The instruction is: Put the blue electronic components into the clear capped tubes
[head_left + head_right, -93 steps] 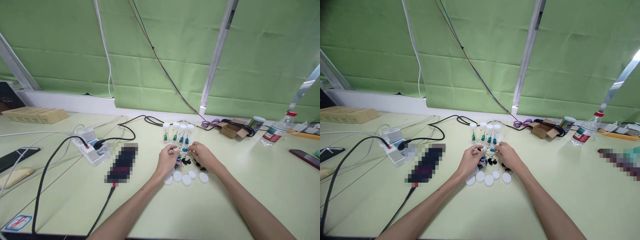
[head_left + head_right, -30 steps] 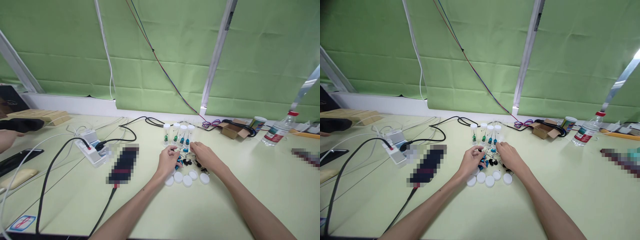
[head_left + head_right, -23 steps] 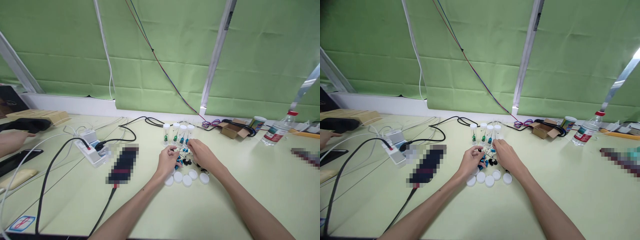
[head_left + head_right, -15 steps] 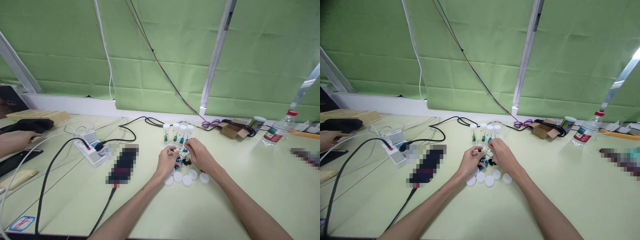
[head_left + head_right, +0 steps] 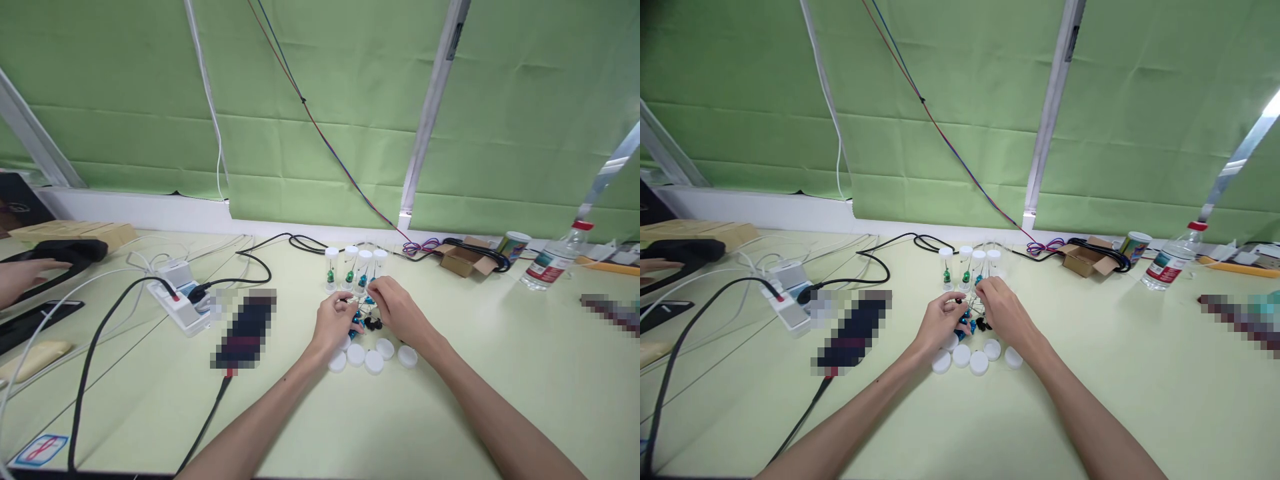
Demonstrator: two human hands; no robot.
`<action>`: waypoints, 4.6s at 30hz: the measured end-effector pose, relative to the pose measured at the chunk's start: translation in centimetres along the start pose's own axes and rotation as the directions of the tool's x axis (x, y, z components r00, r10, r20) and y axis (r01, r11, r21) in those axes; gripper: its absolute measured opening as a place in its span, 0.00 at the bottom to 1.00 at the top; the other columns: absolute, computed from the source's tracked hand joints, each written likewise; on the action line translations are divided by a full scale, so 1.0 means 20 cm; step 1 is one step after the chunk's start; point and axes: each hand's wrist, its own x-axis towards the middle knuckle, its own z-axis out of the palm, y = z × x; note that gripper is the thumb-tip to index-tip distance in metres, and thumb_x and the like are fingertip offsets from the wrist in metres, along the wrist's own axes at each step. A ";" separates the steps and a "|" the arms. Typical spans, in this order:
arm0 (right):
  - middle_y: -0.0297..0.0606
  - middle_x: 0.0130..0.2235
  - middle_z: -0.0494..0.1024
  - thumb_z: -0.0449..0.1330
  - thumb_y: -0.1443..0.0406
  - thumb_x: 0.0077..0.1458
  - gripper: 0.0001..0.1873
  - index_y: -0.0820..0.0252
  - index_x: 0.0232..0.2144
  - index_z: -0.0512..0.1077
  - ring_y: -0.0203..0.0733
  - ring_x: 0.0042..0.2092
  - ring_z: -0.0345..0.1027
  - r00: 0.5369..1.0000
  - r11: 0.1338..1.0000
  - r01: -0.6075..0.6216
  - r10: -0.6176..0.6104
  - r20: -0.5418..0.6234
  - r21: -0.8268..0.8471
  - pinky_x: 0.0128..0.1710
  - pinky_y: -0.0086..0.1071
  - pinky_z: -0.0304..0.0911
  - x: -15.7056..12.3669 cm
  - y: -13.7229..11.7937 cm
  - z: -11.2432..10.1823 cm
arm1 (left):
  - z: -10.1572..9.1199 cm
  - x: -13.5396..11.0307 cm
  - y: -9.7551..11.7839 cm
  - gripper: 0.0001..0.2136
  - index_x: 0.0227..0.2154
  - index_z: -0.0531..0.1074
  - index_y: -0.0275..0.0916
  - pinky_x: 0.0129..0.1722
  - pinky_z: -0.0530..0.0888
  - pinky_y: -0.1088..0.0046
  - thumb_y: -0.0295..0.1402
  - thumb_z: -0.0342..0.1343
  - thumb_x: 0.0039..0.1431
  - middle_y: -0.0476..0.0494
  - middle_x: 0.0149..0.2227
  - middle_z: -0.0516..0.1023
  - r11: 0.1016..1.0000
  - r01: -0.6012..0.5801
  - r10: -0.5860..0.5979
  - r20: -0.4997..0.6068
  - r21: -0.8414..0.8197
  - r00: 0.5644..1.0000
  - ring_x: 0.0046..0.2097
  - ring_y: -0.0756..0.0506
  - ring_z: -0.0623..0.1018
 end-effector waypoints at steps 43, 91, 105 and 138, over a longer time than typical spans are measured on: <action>0.41 0.34 0.70 0.48 0.70 0.63 0.09 0.57 0.36 0.67 0.44 0.38 0.63 0.990 0.991 0.136 -0.135 -0.035 0.021 0.35 0.36 0.62 -0.01 -0.04 -0.01 | -0.02 -0.01 0.03 0.13 0.39 0.67 0.36 0.25 0.73 0.73 0.33 0.59 0.52 0.51 0.23 0.74 0.999 -0.026 0.027 -0.033 0.044 0.999 0.18 0.49 0.76; 0.39 0.35 0.75 0.49 0.70 0.64 0.11 0.56 0.39 0.71 0.41 0.38 0.67 0.987 0.966 0.162 -0.161 -0.021 0.200 0.38 0.36 0.65 -0.03 -0.06 0.03 | -0.05 0.01 -0.01 0.10 0.38 0.67 0.38 0.25 0.75 0.73 0.29 0.55 0.52 0.51 0.23 0.76 0.984 -0.112 0.121 -0.060 0.135 0.991 0.20 0.47 0.78; 0.40 0.29 0.72 0.49 0.69 0.64 0.11 0.60 0.37 0.71 0.40 0.32 0.65 0.992 0.994 0.110 -0.109 -0.057 0.016 0.32 0.32 0.61 -0.04 0.00 0.05 | -0.03 0.01 -0.01 0.16 0.46 0.65 0.40 0.31 0.78 0.67 0.37 0.55 0.55 0.49 0.30 0.73 0.989 -0.147 0.146 -0.030 -0.007 0.989 0.27 0.46 0.80; 0.37 0.26 0.74 0.52 0.69 0.61 0.09 0.60 0.33 0.73 0.38 0.28 0.66 0.997 0.993 -0.006 0.015 -0.074 0.117 0.30 0.30 0.60 -0.03 -0.05 0.06 | -0.04 -0.03 0.01 0.20 0.52 0.64 0.42 0.35 0.76 0.72 0.29 0.54 0.55 0.44 0.37 0.72 0.785 -0.375 0.455 -0.049 0.492 0.889 0.35 0.49 0.75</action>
